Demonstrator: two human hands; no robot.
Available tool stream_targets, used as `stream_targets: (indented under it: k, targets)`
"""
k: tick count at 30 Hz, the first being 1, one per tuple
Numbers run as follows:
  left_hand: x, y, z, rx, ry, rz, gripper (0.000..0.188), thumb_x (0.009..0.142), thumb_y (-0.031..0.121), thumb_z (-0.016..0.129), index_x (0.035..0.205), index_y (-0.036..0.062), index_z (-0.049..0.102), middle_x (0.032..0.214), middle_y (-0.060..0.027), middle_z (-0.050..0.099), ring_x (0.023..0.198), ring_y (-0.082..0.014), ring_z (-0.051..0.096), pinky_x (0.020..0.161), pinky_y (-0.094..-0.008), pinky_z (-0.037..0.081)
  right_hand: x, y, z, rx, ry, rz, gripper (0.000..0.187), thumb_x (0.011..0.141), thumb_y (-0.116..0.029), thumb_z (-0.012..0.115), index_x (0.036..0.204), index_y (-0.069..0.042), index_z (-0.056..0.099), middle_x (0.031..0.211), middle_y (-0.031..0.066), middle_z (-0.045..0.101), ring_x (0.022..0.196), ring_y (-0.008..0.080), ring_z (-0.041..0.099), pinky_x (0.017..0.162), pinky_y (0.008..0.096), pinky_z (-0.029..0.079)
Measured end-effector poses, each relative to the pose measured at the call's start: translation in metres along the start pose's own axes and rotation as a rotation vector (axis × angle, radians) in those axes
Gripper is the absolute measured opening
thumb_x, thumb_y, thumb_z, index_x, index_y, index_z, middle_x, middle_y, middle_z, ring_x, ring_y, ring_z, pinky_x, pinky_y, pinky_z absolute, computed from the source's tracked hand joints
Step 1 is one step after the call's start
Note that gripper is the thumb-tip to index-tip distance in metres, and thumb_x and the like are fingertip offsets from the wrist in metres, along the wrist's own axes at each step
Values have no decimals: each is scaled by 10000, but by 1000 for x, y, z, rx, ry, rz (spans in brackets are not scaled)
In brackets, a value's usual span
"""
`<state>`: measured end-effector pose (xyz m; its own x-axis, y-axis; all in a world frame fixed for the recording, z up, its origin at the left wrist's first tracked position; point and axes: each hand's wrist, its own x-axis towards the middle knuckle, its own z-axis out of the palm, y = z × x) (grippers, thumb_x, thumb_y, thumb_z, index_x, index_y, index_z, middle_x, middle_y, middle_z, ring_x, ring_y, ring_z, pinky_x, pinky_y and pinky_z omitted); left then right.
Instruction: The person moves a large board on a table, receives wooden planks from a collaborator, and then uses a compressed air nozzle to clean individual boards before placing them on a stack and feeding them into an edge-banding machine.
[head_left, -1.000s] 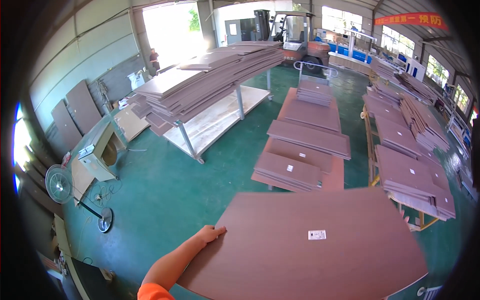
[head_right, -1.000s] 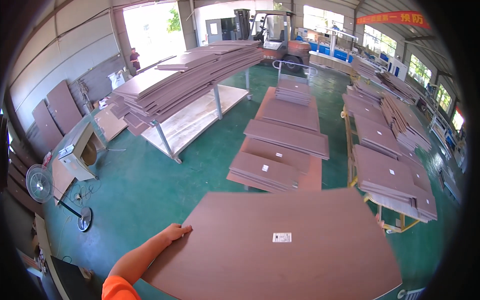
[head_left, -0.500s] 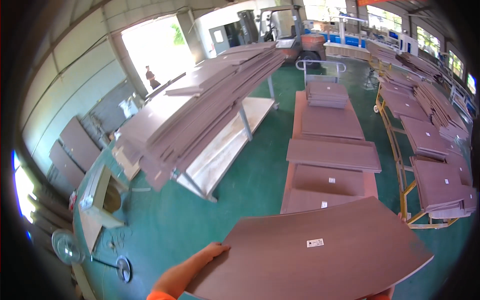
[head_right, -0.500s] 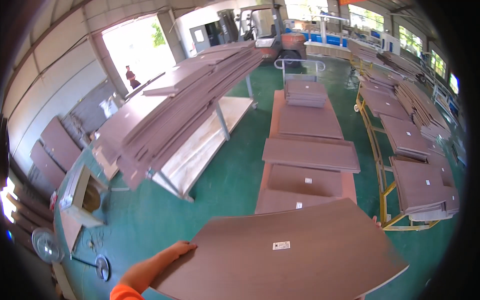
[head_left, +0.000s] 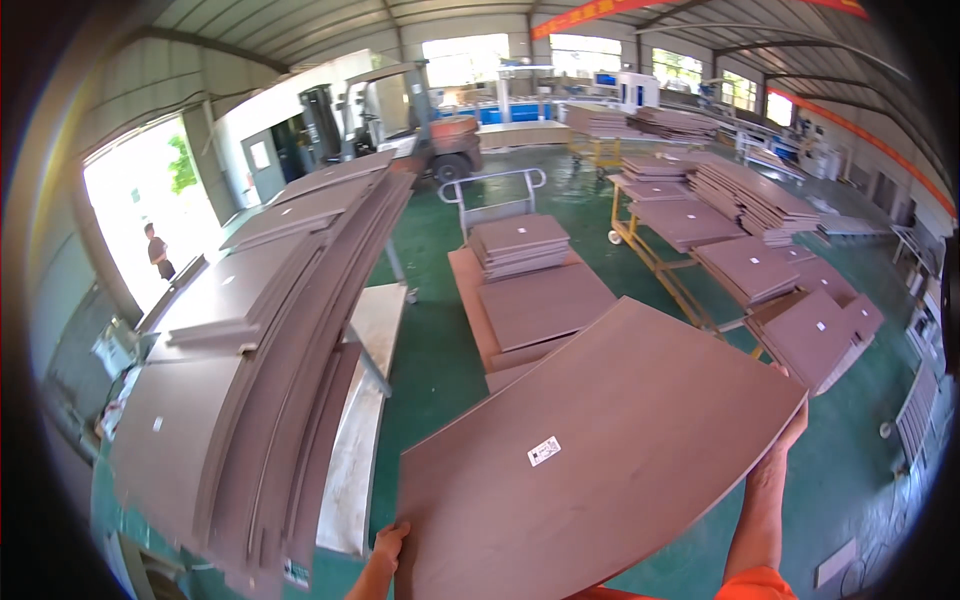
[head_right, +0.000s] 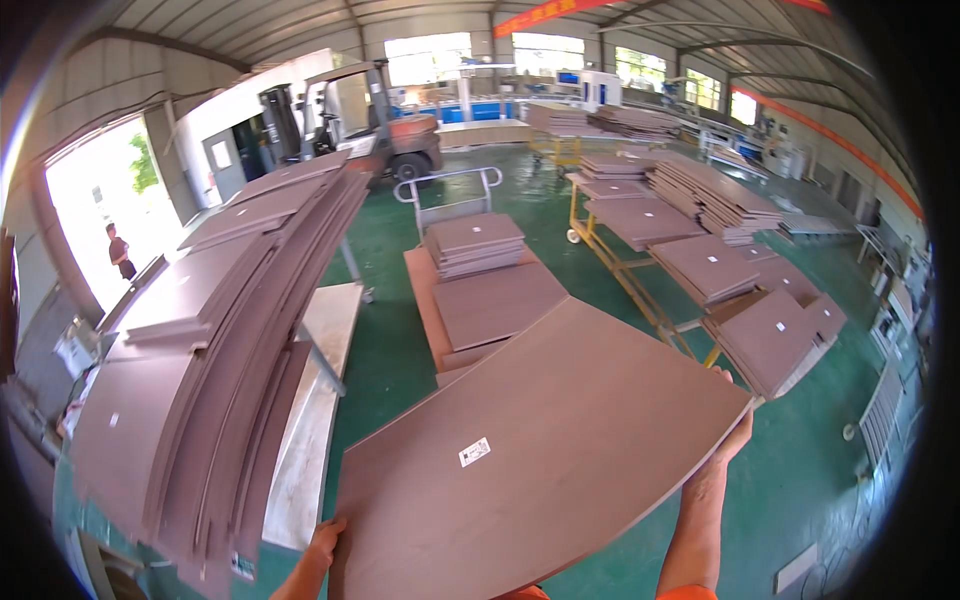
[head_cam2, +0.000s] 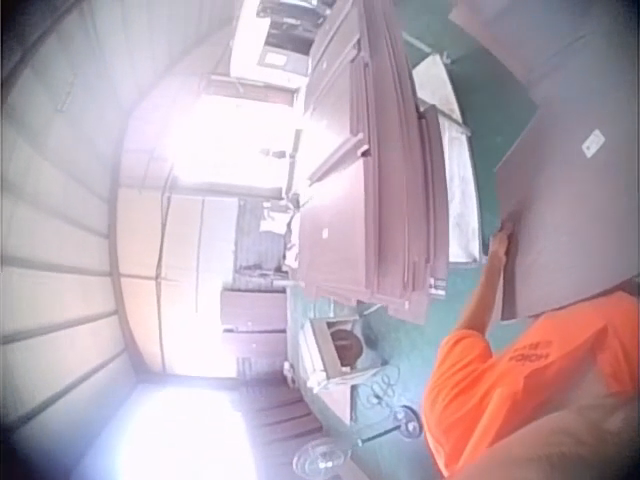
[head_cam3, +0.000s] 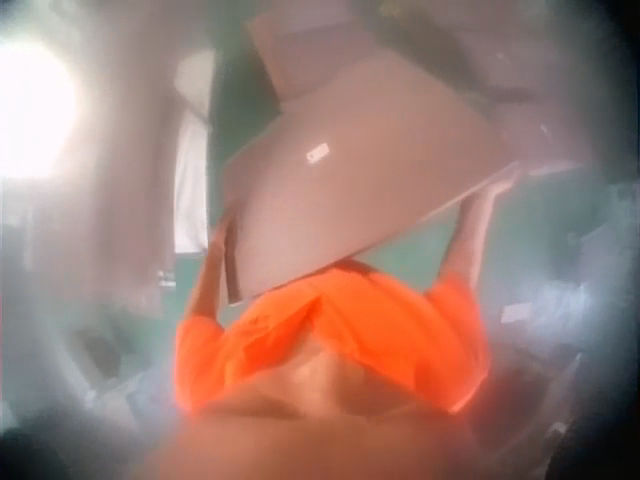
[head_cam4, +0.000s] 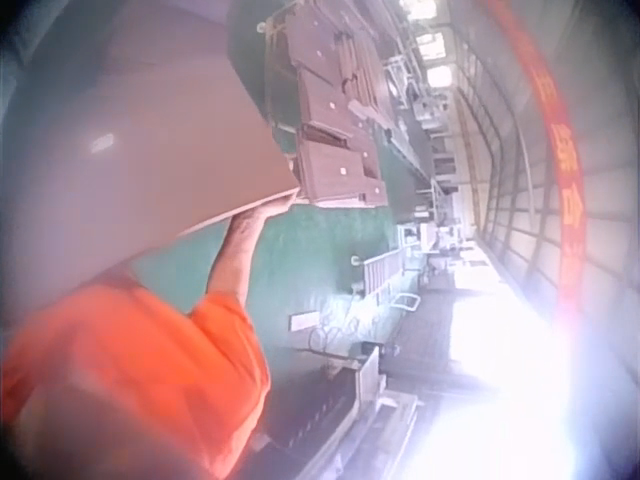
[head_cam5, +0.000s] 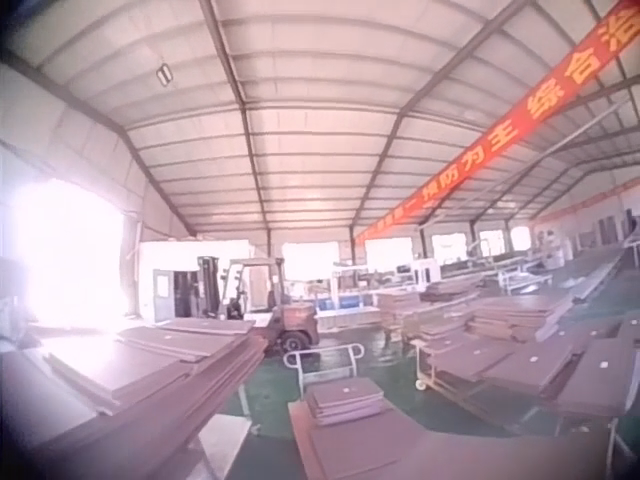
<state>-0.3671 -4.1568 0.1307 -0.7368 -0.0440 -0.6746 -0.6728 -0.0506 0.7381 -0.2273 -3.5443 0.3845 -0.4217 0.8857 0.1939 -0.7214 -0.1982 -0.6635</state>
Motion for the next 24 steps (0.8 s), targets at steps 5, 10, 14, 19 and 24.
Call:
stream_targets:
  k: [5, 10, 14, 19, 24]
  targets:
    - [126, 96, -14, 123, -57, 114, 421, 825, 182, 644, 1182, -19, 549, 1062, -108, 622, 938, -210, 588, 812, -322, 474, -54, 51, 50, 15, 88, 166, 552, 877, -445, 513, 1241, -31, 490, 1212, 110, 539, 1101, 280, 518, 918, 426, 431]
    - [234, 196, 49, 167, -141, 234, 348, 818, 174, 633, 1083, -45, 576, 968, -113, 631, 844, -196, 596, 733, -332, 482, -134, 247, 77, -177, 348, 535, 423, 746, -103, 596, 1160, -38, 541, 1123, 99, 574, 1080, 277, 523, 909, 419, 441]
    - [338, 250, 105, 303, -67, 186, 303, 804, 157, 640, 1020, -53, 599, 942, -131, 638, 809, -213, 611, 690, -352, 492, -78, 385, 58, -105, 451, 618, 465, 662, -16, 545, 1127, -31, 539, 1109, 93, 563, 1073, 284, 511, 918, 413, 435]
    - [470, 288, 141, 362, -24, -24, 292, 790, 136, 647, 1010, -52, 612, 944, -152, 646, 817, -241, 625, 681, -368, 498, 5, 500, 91, -192, 573, 674, 240, 655, -37, 554, 894, -31, 571, 929, 97, 580, 920, 281, 542, 849, 406, 457]
    - [603, 323, 200, 350, -23, -145, 315, 790, 139, 645, 1036, -54, 611, 974, -157, 643, 860, -250, 621, 709, -378, 498, 95, 617, 100, -233, 560, 591, 272, 657, 12, 529, 923, 4, 584, 953, 104, 579, 919, 278, 552, 846, 373, 443]
